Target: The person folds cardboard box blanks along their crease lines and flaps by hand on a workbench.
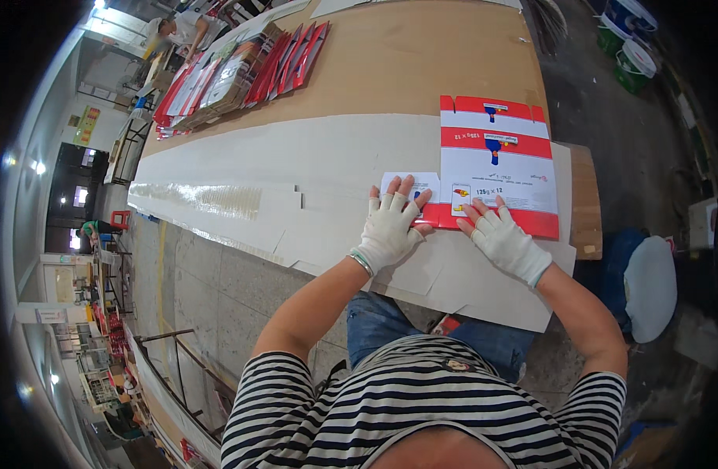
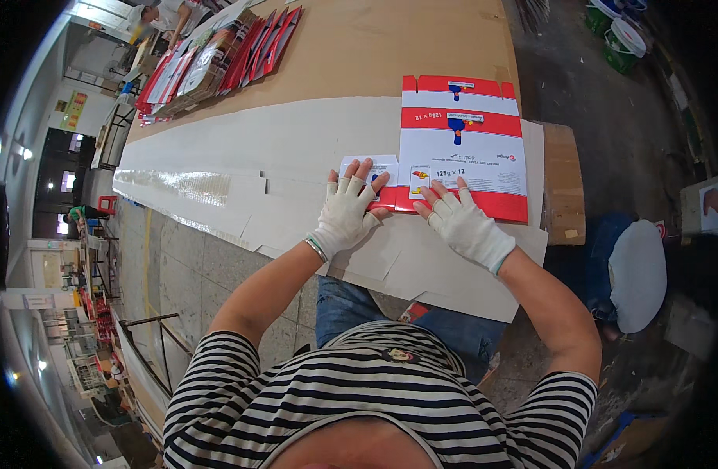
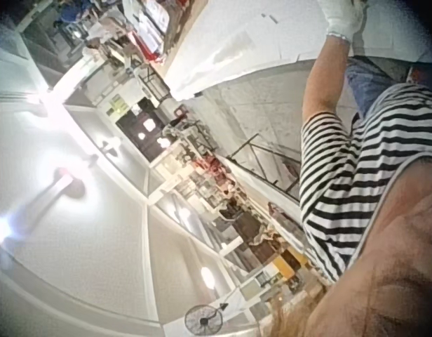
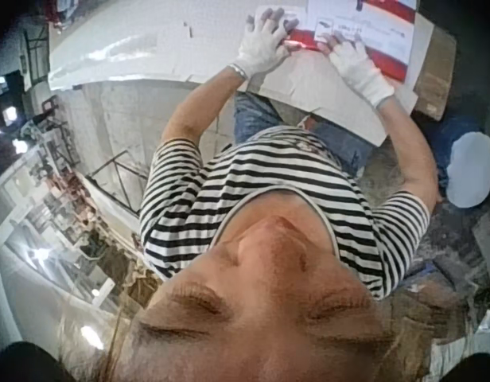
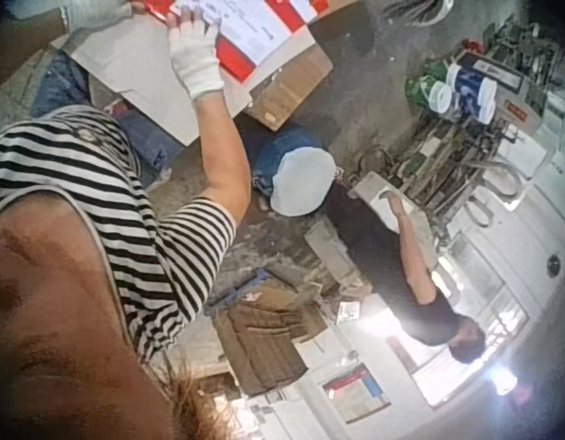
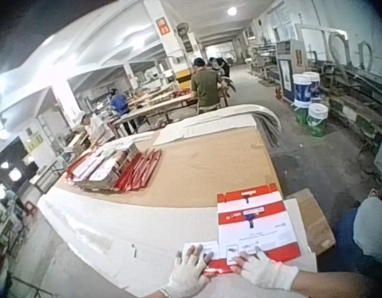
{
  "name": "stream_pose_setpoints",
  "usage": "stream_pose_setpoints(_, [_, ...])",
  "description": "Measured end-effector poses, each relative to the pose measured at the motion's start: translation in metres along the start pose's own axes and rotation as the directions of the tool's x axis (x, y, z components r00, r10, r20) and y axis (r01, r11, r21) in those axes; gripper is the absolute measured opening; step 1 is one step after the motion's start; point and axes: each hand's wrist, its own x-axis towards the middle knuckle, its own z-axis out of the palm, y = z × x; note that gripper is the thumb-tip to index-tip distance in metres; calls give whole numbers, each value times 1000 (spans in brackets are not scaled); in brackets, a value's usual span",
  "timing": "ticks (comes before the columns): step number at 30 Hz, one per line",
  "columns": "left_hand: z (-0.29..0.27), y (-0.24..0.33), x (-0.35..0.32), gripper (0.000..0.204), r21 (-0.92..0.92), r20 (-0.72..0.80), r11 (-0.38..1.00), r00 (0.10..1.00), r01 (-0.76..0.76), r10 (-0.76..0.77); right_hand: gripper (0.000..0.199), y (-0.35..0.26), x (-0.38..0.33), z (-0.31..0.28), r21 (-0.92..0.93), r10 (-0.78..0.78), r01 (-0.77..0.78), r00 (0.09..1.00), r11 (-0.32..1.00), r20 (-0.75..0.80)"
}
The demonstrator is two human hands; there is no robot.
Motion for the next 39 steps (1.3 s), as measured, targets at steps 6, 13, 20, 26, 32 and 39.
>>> stream_pose_setpoints(6, [2, 0, 3, 66, 25, 27, 999, 999, 20, -21, 44, 1, 0, -3, -9, -4, 4, 1000, 1000, 28])
stream_pose_setpoints(13, [-7, -1, 8, 67, -50, 51, 998, 998, 33, -30, 45, 3, -1, 0, 23, 11, -11, 1000, 1000, 21])
stream_pose_setpoints(20, [-8, 20, 7, 70, -89, 132, 975, 972, 205, -193, 50, -2, -8, 15, 50, 24, -26, 999, 998, 42])
stream_pose_setpoints(26, [-16, 32, 10, 70, -202, 184, 913, 929, 354, -320, 49, -3, -7, 7, 98, 24, -33, 996, 995, 87])
stream_pose_setpoints(32, [-9, 31, 15, 62, -292, 181, 864, 911, 409, -370, 51, -1, -6, 6, 162, 38, -47, 998, 986, 59])
stream_pose_setpoints(39, [-10, 40, 25, 60, -331, 128, 826, 889, 457, -440, 49, 3, -6, 11, 131, 33, -38, 999, 991, 39])
